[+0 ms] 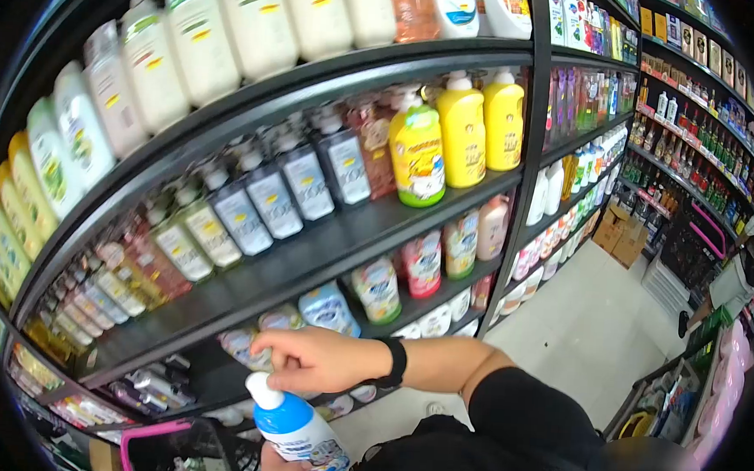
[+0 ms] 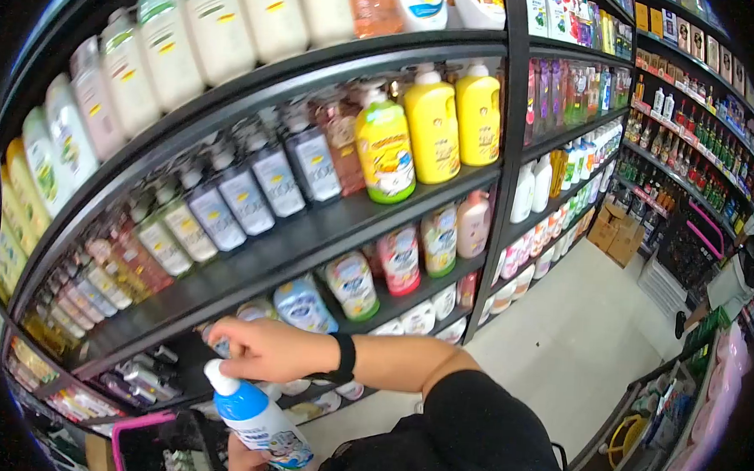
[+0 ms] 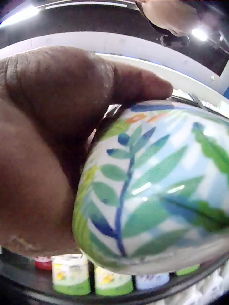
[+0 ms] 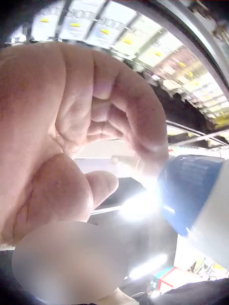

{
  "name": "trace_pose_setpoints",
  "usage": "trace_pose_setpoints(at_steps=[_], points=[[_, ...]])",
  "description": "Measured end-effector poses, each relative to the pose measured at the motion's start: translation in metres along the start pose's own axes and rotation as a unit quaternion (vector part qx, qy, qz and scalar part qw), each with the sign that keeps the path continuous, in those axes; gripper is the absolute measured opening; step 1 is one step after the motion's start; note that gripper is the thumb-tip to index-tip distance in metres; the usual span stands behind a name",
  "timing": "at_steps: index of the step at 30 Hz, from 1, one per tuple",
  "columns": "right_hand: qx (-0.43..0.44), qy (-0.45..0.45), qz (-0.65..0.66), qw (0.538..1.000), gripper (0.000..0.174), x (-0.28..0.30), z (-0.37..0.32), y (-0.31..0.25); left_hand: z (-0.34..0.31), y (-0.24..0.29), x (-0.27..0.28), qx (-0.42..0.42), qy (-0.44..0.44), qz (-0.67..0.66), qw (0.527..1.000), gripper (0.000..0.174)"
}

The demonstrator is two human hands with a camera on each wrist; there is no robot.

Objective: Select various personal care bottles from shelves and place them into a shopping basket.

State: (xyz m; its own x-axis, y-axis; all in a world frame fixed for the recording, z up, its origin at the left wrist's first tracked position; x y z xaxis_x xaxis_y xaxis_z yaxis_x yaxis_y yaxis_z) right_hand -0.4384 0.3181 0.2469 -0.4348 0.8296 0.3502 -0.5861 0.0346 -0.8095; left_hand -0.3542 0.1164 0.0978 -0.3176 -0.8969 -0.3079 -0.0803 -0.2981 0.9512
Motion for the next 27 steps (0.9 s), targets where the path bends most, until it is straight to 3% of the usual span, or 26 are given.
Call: trace_pose_setpoints(at_steps=[1, 3, 5, 7, 8, 11, 15, 17, 22, 25, 27], points=[[-0.022, 0.048, 0.076, 0.996, 0.049, 0.028, -0.011, 0.012, 0.025, -0.012, -0.003, 0.002, 0.018, -0.001, 1.000, 0.097], [0.045, 0.147, 0.106, 0.982, 0.050, 0.072, -0.034, 0.033, 0.067, 0.017, -0.053, -0.040, 0.081, 0.030, 0.995, 0.094], [0.026, 0.122, 0.064, 0.990, 0.062, 0.100, -0.054, 0.041, 0.104, 0.051, -0.106, -0.042, 0.053, 0.007, 0.998, 0.082], [0.048, 0.109, 0.008, 0.993, 0.069, 0.118, -0.062, 0.051, 0.142, 0.056, -0.126, -0.092, 0.065, -0.017, 0.994, 0.081], [0.000, 0.070, 0.016, 0.997, 0.077, 0.124, -0.064, 0.053, 0.160, 0.061, -0.139, -0.117, 0.067, -0.010, 0.991, 0.082], [-0.007, 0.106, 0.135, 0.985, 0.081, 0.151, -0.063, 0.053, 0.195, 0.075, -0.180, -0.133, 0.074, -0.011, 0.988, 0.080], [0.005, 0.180, 0.079, 0.981, 0.087, 0.188, -0.061, 0.051, 0.236, 0.083, -0.220, -0.135, 0.061, -0.033, 0.988, 0.071], [0.011, 0.184, 0.121, 0.975, 0.090, 0.205, -0.052, 0.064, 0.258, 0.085, -0.229, -0.136, 0.047, -0.011, 0.990, 0.066], [0.045, 0.225, 0.058, 0.972, 0.085, 0.231, -0.037, 0.060, 0.295, 0.097, -0.228, -0.166, 0.006, 0.029, 0.986, 0.064], [0.012, 0.224, 0.070, 0.972, 0.087, 0.238, -0.027, 0.065, 0.311, 0.103, -0.229, -0.173, -0.003, 0.042, 0.984, 0.065], [0.037, 0.224, 0.079, 0.971, 0.085, 0.241, -0.021, 0.071, 0.318, 0.102, -0.224, -0.162, -0.012, 0.060, 0.985, 0.069]])
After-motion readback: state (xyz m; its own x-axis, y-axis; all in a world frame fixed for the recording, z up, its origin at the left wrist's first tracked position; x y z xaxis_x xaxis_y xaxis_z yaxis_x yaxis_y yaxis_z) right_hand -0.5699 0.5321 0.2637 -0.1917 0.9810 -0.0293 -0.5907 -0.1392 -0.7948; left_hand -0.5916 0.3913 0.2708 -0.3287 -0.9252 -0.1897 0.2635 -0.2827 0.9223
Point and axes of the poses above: each hand's wrist, its own z-axis towards the middle knuckle, its own x-axis out of the back of the hand, y = z × x, the point moved 6 cm from there along z, towards the middle knuckle, and after that the axes turned 4 degrees about y, right-handed, at the moved point
